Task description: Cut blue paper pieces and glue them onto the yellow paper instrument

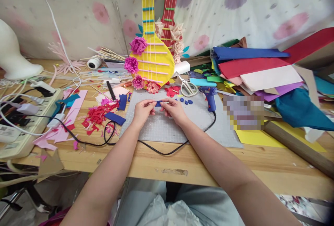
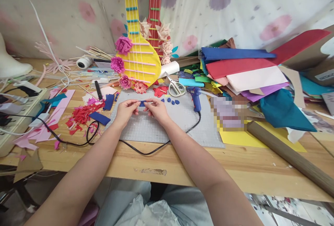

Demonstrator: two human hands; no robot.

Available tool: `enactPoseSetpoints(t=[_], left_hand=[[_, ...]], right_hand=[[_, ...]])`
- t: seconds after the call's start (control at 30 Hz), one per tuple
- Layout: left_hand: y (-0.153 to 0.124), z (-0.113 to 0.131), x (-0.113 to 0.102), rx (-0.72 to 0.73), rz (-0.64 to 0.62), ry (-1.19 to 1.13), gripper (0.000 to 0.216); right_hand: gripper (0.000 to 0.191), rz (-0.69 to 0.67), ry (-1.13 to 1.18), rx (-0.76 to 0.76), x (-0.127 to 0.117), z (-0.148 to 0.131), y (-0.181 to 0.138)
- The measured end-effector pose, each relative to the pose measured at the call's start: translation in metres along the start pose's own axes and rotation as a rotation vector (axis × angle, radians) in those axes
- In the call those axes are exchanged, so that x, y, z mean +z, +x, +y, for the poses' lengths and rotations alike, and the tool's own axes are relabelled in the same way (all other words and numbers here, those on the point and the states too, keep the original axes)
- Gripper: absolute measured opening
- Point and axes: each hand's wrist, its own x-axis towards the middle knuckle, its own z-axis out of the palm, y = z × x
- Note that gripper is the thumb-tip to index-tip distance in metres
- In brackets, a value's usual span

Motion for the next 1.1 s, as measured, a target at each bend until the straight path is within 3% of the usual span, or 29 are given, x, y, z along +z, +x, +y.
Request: enactPoseSetpoints(t=[0.3,0.63,0.93,1.1], left_hand=[[-0.001,0.0,-0.001,-0.041,-0.126,-0.045,0.03],[0.001,-0.001,-0.002,-0.009,-0.126,-0.059,0.03],[0.007,-0.011,-0.006,0.146,-0.145,0.056,0.024],[0.006,-0.009,-0.004,0.12,-0.138,0.008,0.026]], right_hand=[[0.032,-0.013,0.058,-0.063,-0.003,0.004,0.002],[0.03,-0.031,-0.034,-0.176,-0.006,0.008,0.006],[0.03,-0.028,-0.047,-0.211,-0.008,0.01,0.006],[0.029,-0.002,-0.05,-0.211,-0.007,0.01,0.006]])
